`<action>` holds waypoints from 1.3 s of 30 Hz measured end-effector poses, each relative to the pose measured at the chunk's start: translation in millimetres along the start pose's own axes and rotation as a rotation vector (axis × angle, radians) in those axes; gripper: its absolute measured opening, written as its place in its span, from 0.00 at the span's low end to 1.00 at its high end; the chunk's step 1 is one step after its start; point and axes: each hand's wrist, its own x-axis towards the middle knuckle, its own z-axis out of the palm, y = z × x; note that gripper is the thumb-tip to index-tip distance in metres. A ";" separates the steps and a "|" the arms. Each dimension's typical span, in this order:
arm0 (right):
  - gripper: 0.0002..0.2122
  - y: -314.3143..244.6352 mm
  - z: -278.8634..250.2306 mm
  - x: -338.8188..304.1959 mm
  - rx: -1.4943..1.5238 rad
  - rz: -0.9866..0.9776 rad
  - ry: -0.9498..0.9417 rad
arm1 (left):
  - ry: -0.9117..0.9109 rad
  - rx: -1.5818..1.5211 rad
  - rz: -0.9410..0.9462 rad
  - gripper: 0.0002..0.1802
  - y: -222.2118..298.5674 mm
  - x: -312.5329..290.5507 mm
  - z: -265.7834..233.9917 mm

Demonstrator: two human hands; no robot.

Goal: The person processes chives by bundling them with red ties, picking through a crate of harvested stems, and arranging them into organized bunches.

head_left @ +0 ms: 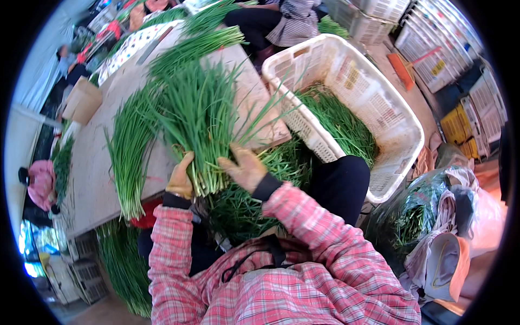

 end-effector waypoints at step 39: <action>0.05 115.7 -6.8 -80.8 -0.915 0.240 -0.032 | 0.102 0.361 0.105 0.14 -113.8 -41.0 -58.0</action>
